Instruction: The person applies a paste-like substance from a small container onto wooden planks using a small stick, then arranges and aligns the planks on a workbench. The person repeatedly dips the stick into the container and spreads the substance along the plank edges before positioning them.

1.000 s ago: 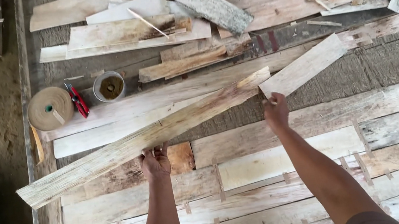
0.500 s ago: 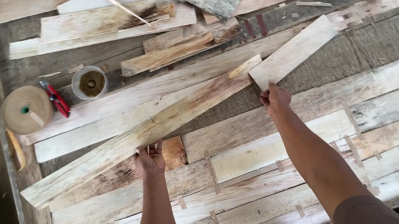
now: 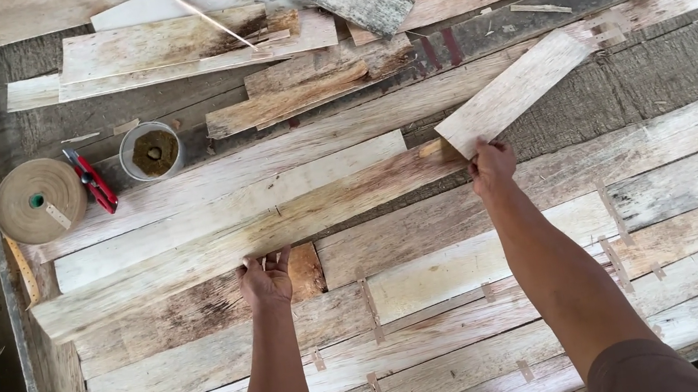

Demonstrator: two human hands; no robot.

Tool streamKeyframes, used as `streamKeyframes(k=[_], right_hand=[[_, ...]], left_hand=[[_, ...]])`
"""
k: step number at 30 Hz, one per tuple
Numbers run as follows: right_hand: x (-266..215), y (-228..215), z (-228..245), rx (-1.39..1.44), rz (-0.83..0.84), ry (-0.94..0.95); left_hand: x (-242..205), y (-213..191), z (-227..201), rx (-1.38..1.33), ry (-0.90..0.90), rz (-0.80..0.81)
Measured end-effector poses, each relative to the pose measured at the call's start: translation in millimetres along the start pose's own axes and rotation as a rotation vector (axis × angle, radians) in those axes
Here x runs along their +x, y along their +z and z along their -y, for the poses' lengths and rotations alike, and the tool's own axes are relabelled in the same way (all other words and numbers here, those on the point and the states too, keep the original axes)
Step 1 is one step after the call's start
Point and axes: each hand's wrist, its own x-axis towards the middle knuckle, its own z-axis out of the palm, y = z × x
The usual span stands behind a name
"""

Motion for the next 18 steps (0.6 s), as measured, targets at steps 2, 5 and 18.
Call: streamKeyframes(k=[2,5,18], right_hand=[[-23,8,18,0.099,0.052,0.013],[-42,18,34,0.235,0.134,0.042],[-95,47,58,-0.028,0.302,-0.234]], left_hand=[[10,-4,-1,-0.002,0.014,-0.010],[16,-7,-6,-0.005,0.035,-0.013],[-4,-2,-12,0.028,0.005,-0.003]])
